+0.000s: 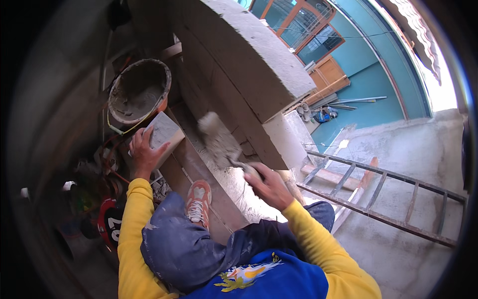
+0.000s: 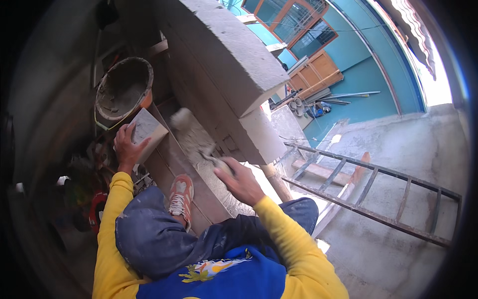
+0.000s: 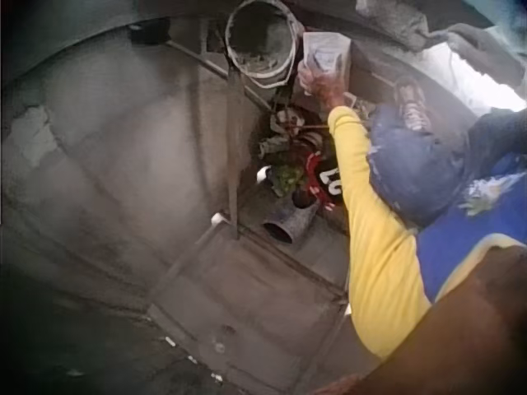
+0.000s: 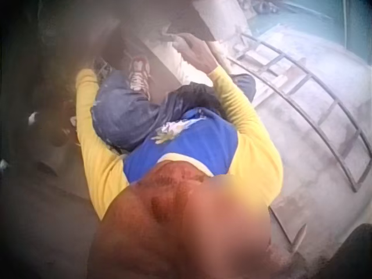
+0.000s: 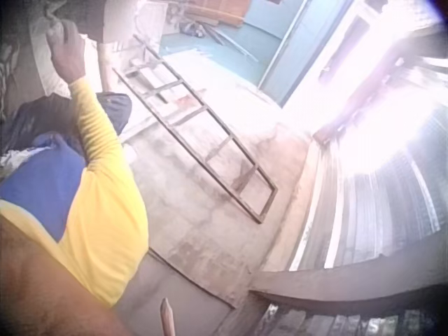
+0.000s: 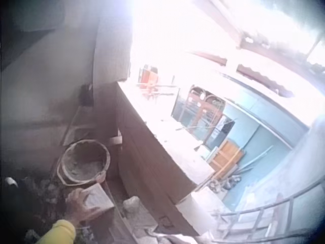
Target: The person applies mortar to a concrete block using a trowel, places the block on a wall, and secures it with a hammer and nails. The person also measures the wall with a tape measure and marks it with a pencil.
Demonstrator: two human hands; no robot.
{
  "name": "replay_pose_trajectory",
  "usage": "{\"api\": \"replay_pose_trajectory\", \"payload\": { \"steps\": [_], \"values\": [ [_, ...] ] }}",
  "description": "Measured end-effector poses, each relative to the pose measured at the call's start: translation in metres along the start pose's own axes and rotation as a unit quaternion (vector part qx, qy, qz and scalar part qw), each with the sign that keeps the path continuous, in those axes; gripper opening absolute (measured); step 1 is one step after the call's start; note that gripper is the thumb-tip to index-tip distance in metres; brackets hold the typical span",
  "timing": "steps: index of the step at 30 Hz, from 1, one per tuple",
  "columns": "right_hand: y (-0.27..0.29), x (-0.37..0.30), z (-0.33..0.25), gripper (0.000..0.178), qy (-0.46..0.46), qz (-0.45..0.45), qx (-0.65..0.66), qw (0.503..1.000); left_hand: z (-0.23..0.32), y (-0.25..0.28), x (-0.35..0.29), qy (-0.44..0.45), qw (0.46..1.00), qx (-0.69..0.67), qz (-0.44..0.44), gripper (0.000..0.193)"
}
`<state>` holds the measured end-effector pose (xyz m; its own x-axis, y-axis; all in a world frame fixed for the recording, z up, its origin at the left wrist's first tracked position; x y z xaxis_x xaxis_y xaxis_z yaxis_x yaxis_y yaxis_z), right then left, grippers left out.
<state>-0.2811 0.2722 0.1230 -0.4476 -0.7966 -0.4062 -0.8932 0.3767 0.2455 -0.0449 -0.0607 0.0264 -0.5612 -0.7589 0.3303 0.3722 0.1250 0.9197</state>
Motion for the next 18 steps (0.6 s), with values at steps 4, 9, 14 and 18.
{"api": "replay_pose_trajectory", "payload": {
  "steps": [4,9,14,18],
  "values": [
    [0.083,-0.092,0.037,0.048,-0.041,0.134,-0.045,0.989,0.013,-0.001,-0.012,0.008,1.0,0.015,-0.009,0.081],
    [0.111,-0.101,0.01,0.046,0.148,0.294,-0.268,0.905,0.011,0.007,0.0,-0.011,0.999,0.034,-0.003,0.078],
    [0.123,-0.074,0.023,0.053,0.068,0.251,-0.339,0.904,0.014,-0.003,-0.005,-0.011,0.999,0.036,-0.008,0.078],
    [0.129,-0.078,0.004,0.051,0.071,0.255,-0.412,0.872,0.012,0.003,-0.002,-0.006,0.999,0.04,0.001,0.078]
  ]
}}
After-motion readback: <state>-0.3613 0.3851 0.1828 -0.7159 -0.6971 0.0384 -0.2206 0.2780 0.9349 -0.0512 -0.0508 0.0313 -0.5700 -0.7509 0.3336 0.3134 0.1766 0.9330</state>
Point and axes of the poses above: each hand's wrist, its own x-axis towards the middle knuckle, its own y-axis out of the back of the hand, z = x × y, the point moved 8 cm from there along x, towards the middle knuckle, and after that the axes turned 10 degrees about x, right-handed, at the moved point
